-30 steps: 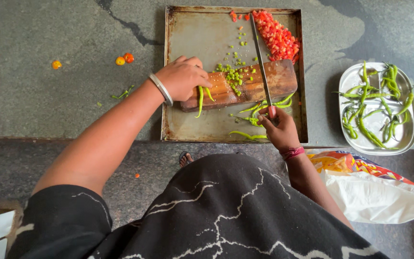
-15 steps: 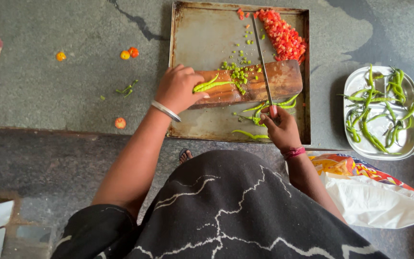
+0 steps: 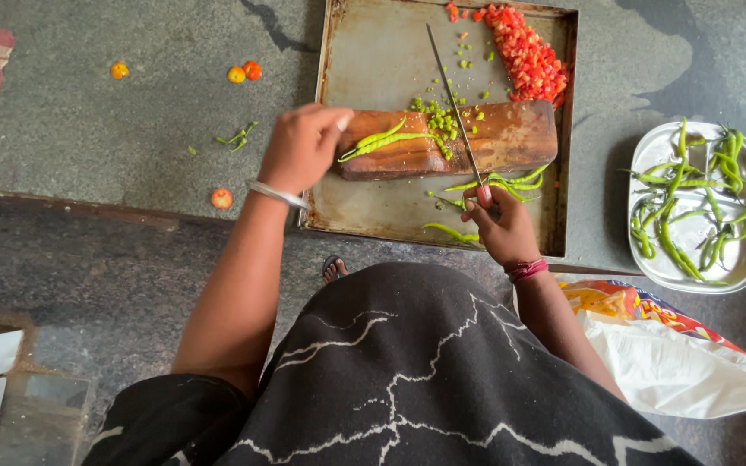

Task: The person chops green peppers on a wooden board using a knife, then gathers the pieces into a small pile.

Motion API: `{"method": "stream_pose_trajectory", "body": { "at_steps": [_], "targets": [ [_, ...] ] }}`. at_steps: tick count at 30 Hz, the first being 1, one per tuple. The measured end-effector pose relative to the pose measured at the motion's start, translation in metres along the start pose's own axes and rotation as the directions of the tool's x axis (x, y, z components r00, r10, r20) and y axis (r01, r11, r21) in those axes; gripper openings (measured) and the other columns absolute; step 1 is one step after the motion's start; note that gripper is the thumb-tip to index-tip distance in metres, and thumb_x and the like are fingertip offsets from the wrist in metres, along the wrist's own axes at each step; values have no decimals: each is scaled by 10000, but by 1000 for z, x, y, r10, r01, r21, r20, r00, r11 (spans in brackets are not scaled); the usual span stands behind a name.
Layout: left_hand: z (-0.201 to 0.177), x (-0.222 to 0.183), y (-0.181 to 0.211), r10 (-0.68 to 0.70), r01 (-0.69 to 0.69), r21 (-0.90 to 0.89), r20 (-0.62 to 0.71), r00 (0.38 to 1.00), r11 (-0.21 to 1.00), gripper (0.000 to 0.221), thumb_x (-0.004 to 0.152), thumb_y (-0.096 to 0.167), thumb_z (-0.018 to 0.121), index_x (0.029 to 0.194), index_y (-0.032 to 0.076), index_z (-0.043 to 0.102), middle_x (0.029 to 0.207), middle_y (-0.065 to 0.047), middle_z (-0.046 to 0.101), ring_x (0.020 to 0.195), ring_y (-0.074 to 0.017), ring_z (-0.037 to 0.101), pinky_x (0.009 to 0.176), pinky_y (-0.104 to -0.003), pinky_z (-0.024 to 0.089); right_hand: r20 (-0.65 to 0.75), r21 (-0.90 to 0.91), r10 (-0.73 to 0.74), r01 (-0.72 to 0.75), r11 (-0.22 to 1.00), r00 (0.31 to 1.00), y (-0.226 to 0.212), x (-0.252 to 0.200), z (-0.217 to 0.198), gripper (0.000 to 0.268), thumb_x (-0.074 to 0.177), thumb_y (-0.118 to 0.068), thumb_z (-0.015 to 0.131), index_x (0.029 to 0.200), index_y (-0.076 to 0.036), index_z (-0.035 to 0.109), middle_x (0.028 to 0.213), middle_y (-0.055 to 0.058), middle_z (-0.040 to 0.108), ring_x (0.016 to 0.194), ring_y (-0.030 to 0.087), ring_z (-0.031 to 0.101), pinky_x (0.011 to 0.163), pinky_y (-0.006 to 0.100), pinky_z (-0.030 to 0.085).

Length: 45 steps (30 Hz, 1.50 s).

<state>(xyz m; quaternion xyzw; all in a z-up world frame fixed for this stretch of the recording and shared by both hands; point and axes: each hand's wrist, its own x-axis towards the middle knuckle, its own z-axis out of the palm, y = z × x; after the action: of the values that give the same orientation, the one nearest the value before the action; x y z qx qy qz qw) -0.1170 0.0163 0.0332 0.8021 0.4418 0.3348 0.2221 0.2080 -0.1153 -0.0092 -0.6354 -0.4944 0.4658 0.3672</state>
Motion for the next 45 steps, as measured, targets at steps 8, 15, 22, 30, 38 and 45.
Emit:
{"method": "stream_pose_trajectory", "body": {
  "at_steps": [8, 15, 22, 30, 38, 45],
  "targets": [
    [4, 14, 12, 166, -181, 81, 166, 972, 980, 445, 756, 176, 843, 1168, 40, 748, 1065, -145, 716, 954, -343, 686, 829, -423, 550, 29, -14, -29, 29, 999, 999, 2, -2, 0, 240, 971, -174, 676, 1166, -33, 680, 831, -8, 716, 598, 22, 515, 513, 210, 407],
    [22, 8, 3, 72, -81, 31, 220, 973, 996, 268, 821, 148, 816, 1066, 55, 758, 1039, -123, 713, 962, -337, 688, 851, -423, 552, 43, -62, -122, 124, 990, 992, 17, -2, -2, 260, 984, -127, 670, 1199, 20, 669, 919, 46, 732, 839, 73, 685, 735, 239, 524],
    [25, 2, 12, 41, -51, 70, 142, 989, 996, 265, 842, 158, 812, 1074, 47, 748, 1029, -122, 702, 961, -339, 682, 848, -426, 552, 29, -50, -64, 65, 997, 998, 18, -5, 0, 267, 972, -124, 667, 1193, 25, 665, 934, 58, 728, 853, 89, 699, 713, 248, 524],
    [25, 6, 27, 98, -108, 130, 78, 992, 986, 335, 798, 181, 838, 1073, 21, 732, 1054, -142, 680, 1034, -356, 642, 898, -442, 528, 32, -115, -114, 117, 986, 993, 9, -3, 1, 272, 976, -141, 674, 1189, 26, 677, 908, 57, 740, 848, 102, 703, 738, 255, 528],
    [43, 18, 17, -29, -29, 277, 202, 979, 960, 143, 810, 180, 829, 835, 52, 771, 921, -171, 690, 890, -375, 679, 790, -475, 548, 60, -105, -157, 162, 981, 986, -9, -1, 8, 278, 988, -151, 657, 1193, 36, 669, 912, 42, 730, 829, 95, 709, 726, 266, 544],
    [48, 22, 19, -42, -25, 335, 191, 981, 942, 105, 758, 123, 813, 726, 41, 756, 881, -170, 712, 830, -380, 701, 747, -479, 562, 120, -375, -4, 49, 926, 993, -63, -11, -2, 235, 1029, -233, 542, 1080, -12, 602, 672, 116, 680, 468, 226, 648, 486, 403, 506]
  ]
}}
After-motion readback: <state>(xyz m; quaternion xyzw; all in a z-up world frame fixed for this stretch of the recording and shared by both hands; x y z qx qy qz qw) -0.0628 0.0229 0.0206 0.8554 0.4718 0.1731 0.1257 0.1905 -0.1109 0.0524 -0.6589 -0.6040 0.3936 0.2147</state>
